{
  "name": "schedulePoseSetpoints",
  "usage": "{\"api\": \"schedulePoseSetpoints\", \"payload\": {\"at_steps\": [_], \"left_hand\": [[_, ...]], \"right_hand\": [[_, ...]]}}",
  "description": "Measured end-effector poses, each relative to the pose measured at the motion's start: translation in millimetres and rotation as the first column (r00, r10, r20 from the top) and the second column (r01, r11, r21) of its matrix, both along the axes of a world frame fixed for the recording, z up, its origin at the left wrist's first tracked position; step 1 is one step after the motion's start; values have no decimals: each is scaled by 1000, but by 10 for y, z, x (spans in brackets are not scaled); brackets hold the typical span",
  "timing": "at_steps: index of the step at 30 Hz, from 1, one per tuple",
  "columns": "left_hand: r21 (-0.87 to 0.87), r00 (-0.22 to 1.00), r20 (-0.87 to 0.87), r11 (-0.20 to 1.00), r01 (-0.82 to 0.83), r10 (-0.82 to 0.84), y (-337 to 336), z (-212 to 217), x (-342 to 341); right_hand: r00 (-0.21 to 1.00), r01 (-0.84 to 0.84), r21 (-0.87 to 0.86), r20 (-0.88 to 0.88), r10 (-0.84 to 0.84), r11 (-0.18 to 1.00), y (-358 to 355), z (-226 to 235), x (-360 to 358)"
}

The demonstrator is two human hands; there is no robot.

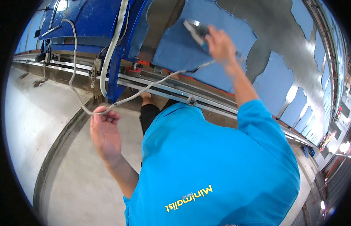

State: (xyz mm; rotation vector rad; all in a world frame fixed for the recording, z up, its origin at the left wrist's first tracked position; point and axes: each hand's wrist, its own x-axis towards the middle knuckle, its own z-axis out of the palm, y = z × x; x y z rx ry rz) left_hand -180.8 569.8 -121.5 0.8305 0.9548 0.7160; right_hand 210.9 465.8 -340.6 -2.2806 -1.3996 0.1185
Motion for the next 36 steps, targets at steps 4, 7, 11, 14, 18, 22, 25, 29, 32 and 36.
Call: {"api": "schedulePoseSetpoints", "payload": {"at_steps": [4,7,11,14,18,22,25,29,32,36], "left_hand": [[59,997,24,995,-78,76,238,77,-187],[55,991,81,993,-107,102,473,120,-470],[59,983,82,984,-171,166,746,48,-868],[88,980,80,978,-190,183,978,11,-1074],[64,984,127,989,-133,124,1243,-105,-1585],[25,989,129,997,-78,74,1540,-95,-1850],[-3,992,111,998,-58,58,1717,-88,-2043],[16,990,128,998,-67,64,1939,-112,-2323],[53,973,200,991,-125,112,2117,-143,-2521],[82,971,203,986,-142,123,2420,-177,-2590]], "right_hand": [[973,-209,-33,-107,205,977,-394,243,-997],[906,-338,-34,-282,316,941,-294,453,-1231],[911,-230,-33,-359,203,973,237,543,-1178],[942,-177,58,-279,186,983,935,536,-1042],[979,-168,81,-102,176,982,2083,327,-877],[986,-169,110,11,169,979,2980,100,-526],[994,-100,-10,50,101,995,3368,-4,-491],[991,65,-66,124,-56,996,3339,-209,-847],[995,-35,-10,96,36,999,2954,-228,-1534],[985,-169,-43,-46,167,985,2365,114,-2641]]}}
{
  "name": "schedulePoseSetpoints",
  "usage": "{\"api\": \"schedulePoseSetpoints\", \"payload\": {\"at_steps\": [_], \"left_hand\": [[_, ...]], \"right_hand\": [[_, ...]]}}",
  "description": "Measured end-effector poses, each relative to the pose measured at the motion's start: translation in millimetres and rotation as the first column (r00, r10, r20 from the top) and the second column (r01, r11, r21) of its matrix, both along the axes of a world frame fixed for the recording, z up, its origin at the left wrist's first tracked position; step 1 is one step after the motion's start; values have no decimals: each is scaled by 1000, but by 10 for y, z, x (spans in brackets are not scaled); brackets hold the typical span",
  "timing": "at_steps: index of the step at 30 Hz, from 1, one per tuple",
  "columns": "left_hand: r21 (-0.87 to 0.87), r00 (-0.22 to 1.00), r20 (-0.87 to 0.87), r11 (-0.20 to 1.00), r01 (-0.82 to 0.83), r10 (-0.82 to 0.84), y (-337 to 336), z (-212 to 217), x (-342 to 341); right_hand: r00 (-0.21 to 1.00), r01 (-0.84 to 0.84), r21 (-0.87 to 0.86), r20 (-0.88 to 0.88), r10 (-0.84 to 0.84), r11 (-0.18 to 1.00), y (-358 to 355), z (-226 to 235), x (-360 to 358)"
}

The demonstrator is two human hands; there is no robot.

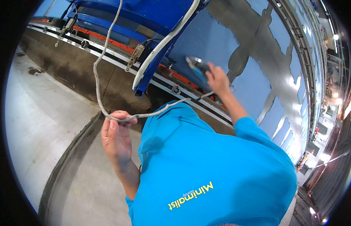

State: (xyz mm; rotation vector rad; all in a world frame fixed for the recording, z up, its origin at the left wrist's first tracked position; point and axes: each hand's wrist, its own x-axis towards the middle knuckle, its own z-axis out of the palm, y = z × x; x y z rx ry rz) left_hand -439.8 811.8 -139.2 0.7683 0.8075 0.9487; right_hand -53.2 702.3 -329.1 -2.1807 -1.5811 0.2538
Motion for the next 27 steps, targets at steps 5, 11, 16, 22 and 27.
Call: {"api": "schedulePoseSetpoints", "payload": {"at_steps": [5,11,16,22,27], "left_hand": [[-29,998,56,999,25,-24,315,-12,-25],[-68,999,3,997,47,-46,580,95,-57],[-96,998,-15,994,58,-60,693,179,-70],[-53,1000,-15,998,-27,27,964,40,-121],[20,997,74,1000,-6,5,1537,-33,-281]], "right_hand": [[983,-117,28,-140,120,993,246,293,-106],[998,-35,132,64,26,991,1604,-17,877],[966,202,76,148,-211,976,2157,-208,1469],[979,152,64,129,-160,986,1940,-174,734],[993,-92,6,-69,92,996,1538,225,-578]]}}
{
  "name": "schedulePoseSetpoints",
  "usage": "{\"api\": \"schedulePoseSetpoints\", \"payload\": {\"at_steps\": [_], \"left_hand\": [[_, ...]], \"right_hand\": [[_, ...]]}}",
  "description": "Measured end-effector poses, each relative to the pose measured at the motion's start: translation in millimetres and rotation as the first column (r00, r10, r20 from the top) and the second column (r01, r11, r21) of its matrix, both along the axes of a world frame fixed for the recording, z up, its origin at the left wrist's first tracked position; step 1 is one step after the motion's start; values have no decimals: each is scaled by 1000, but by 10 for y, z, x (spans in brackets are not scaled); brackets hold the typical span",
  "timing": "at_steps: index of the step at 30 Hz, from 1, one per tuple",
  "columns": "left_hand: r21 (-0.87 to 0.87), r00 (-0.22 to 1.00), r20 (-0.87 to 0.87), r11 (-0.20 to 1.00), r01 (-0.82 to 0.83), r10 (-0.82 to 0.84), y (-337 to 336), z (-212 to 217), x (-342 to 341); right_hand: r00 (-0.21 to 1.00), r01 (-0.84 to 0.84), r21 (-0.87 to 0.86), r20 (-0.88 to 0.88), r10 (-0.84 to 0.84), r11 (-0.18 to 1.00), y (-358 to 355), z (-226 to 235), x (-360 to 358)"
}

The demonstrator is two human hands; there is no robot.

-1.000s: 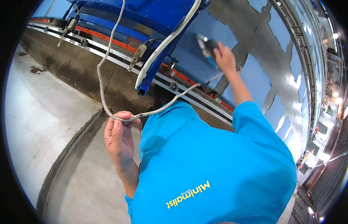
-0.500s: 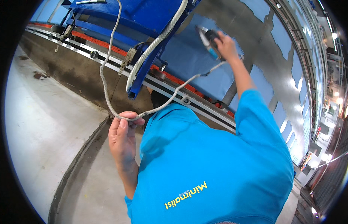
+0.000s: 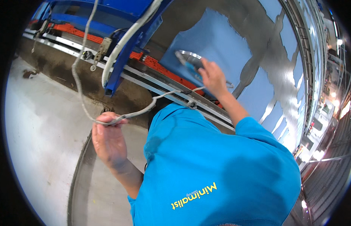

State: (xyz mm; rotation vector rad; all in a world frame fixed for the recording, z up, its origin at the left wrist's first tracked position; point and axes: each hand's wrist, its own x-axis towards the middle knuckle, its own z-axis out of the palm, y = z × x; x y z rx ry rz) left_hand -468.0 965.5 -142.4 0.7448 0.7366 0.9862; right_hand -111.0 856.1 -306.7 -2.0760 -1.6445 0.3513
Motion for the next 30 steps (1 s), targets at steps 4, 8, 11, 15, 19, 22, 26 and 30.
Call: {"api": "schedulePoseSetpoints", "payload": {"at_steps": [4,8,11,15,19,22,26,30], "left_hand": [[-27,998,-57,999,26,-27,442,34,-130],[50,986,-154,997,65,-57,783,218,-166],[73,983,-183,996,47,-33,857,339,-274],[87,971,-233,996,-31,50,972,494,-440],[40,973,-199,993,-114,120,954,570,-499],[-2,974,-191,993,-122,119,1045,618,-518],[14,978,-180,995,-101,102,1329,617,-683],[59,987,-147,996,-60,68,1689,560,-962]], "right_hand": [[946,-230,-92,-255,201,969,66,319,-193],[955,24,-153,-290,-68,988,507,565,-75],[975,60,8,-217,-57,998,996,517,112],[988,85,140,-138,-65,987,1945,389,233],[999,27,128,18,-29,991,2845,104,445],[997,22,138,67,-31,990,3450,-16,557],[995,56,198,69,-71,979,4042,-245,654],[967,196,96,147,-209,976,4091,-368,395]]}}
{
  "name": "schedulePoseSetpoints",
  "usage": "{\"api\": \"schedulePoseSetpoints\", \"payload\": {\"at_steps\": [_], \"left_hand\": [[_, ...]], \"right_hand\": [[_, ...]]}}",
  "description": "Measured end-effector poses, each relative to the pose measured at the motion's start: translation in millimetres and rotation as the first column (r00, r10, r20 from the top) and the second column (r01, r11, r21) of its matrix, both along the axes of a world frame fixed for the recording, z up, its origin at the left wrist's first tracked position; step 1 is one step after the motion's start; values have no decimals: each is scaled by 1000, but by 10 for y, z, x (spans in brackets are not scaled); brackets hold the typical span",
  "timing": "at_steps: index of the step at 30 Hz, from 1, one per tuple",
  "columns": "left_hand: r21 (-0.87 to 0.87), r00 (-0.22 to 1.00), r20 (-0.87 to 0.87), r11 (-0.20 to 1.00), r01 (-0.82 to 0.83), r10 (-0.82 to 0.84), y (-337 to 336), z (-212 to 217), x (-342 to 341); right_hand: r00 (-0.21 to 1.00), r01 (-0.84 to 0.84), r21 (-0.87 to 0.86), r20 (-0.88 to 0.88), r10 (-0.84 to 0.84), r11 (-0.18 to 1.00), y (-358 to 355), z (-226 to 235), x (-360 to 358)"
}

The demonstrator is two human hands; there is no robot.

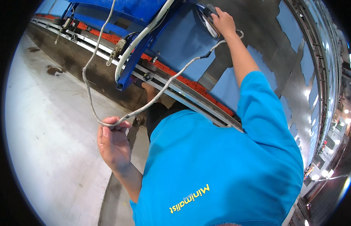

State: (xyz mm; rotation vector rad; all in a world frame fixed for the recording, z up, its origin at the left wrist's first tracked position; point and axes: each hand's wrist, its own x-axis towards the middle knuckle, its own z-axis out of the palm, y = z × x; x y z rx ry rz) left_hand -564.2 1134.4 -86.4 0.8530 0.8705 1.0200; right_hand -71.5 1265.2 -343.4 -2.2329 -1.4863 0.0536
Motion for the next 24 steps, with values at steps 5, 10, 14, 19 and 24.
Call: {"api": "schedulePoseSetpoints", "payload": {"at_steps": [5,10,14,19,24], "left_hand": [[-40,992,123,999,22,-17,632,-149,-463],[-9,991,131,1000,27,-26,1454,-144,-872],[11,986,127,994,111,-111,1813,-90,-1020],[-133,987,71,979,154,-145,1694,-40,-1019],[-223,968,-23,945,240,-251,1551,65,-1052]], "right_hand": [[995,-90,11,-28,91,996,-603,152,-1051],[967,-211,-29,-153,205,977,-1209,571,-2165],[944,-219,-51,-264,198,974,-961,775,-2131],[994,-24,13,-107,25,1000,-37,554,-1440],[983,182,-44,19,-182,982,612,213,-742]]}}
